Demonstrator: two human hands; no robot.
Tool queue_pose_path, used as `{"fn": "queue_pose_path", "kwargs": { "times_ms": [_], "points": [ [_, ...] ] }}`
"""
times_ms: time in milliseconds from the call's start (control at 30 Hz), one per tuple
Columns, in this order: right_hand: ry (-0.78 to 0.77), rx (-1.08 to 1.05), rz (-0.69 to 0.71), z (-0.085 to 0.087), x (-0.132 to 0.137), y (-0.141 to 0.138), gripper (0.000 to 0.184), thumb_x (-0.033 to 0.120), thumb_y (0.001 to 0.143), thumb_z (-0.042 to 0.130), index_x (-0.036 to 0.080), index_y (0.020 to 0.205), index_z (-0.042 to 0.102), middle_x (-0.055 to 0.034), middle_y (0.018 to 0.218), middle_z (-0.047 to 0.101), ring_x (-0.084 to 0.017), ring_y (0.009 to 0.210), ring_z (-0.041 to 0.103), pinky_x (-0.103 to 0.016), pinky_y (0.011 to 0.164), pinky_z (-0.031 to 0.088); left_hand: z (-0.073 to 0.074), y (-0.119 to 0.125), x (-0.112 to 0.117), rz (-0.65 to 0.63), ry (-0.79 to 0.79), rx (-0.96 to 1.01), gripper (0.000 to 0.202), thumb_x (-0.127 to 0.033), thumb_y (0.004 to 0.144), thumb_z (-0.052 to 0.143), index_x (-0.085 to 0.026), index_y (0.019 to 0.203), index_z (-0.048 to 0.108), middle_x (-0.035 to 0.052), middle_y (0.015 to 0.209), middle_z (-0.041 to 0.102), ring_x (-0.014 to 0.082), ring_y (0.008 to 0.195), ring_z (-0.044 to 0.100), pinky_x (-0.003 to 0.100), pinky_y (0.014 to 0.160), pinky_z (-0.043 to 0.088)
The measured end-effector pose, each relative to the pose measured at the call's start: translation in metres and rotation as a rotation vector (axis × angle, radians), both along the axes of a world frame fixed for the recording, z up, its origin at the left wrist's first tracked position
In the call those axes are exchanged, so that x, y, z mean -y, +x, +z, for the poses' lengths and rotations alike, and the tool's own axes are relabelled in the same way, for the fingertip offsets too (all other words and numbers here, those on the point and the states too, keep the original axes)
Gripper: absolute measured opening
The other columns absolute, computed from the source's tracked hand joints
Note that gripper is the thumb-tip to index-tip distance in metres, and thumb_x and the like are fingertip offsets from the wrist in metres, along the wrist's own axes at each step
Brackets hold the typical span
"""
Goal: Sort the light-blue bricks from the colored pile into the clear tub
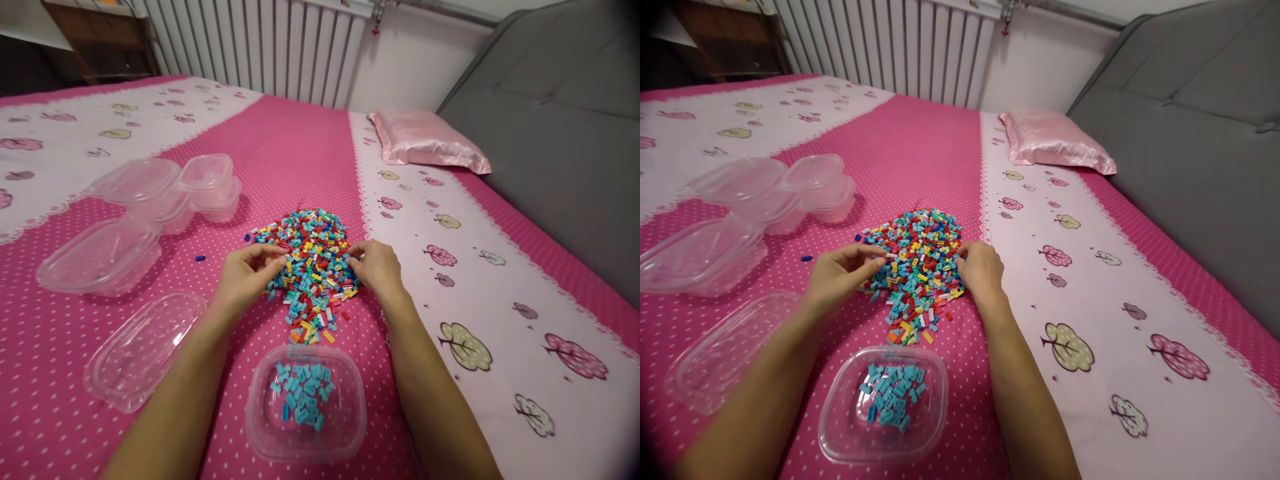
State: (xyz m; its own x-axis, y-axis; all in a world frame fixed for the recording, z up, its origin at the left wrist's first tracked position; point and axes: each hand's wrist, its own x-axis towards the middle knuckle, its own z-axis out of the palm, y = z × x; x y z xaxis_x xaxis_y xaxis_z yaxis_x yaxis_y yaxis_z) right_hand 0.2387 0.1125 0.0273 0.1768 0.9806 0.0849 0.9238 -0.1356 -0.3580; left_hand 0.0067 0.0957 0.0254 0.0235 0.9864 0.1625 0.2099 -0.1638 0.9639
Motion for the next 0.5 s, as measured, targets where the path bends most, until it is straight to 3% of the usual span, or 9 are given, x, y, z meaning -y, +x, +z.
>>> {"fn": "queue_pose_path", "kwargs": {
  "times_ms": [100, 167, 333, 500],
  "points": [
    [0.005, -0.004, -0.020, 0.000, 0.000, -0.001, 0.014, 0.026, 0.075, 0.064, 0.025, 0.085, 0.074, -0.0061, 0.085, 0.072, -0.021, 0.079, 0.065, -0.030, 0.069, 0.048, -0.006, -0.004, -0.006, 0.163, -0.056, 0.021, 0.029, -0.034, 0.064, 0.069, -0.013, 0.084, 0.070, -0.0037, 0.053, 0.052, 0.0096, 0.045, 0.044, 0.021, 0.043, 0.032],
    [0.000, -0.010, -0.013, 0.000, 0.000, -0.001, 0.014, 0.025, 0.075, 0.063, 0.024, 0.084, 0.073, -0.0070, 0.085, 0.071, -0.021, 0.079, 0.065, -0.030, 0.069, 0.048, -0.009, -0.007, -0.008, 0.194, -0.083, -0.010, 0.030, -0.033, 0.063, 0.068, -0.012, 0.085, 0.070, -0.0030, 0.054, 0.054, 0.0100, 0.046, 0.046, 0.021, 0.043, 0.034],
    [0.009, -0.081, 0.038, 0.002, 0.000, 0.000, 0.012, 0.021, 0.077, 0.060, 0.021, 0.083, 0.070, -0.0062, 0.091, 0.070, -0.019, 0.083, 0.064, -0.030, 0.075, 0.046, -0.014, -0.012, -0.009, 0.142, -0.107, -0.169, 0.030, -0.030, 0.065, 0.064, -0.013, 0.088, 0.071, 0.0003, 0.059, 0.061, 0.0123, 0.047, 0.051, 0.022, 0.043, 0.038],
    [-0.120, -0.375, 0.256, 0.024, 0.013, -0.003, 0.011, 0.023, 0.076, 0.064, 0.017, 0.084, 0.069, -0.0008, 0.068, 0.066, -0.012, 0.061, 0.058, -0.024, 0.060, 0.043, -0.014, -0.011, -0.008, 0.062, -0.079, -0.289, 0.026, -0.030, 0.068, 0.063, -0.013, 0.085, 0.072, -0.0013, 0.053, 0.057, 0.0106, 0.043, 0.045, 0.021, 0.041, 0.033]
  ]
}}
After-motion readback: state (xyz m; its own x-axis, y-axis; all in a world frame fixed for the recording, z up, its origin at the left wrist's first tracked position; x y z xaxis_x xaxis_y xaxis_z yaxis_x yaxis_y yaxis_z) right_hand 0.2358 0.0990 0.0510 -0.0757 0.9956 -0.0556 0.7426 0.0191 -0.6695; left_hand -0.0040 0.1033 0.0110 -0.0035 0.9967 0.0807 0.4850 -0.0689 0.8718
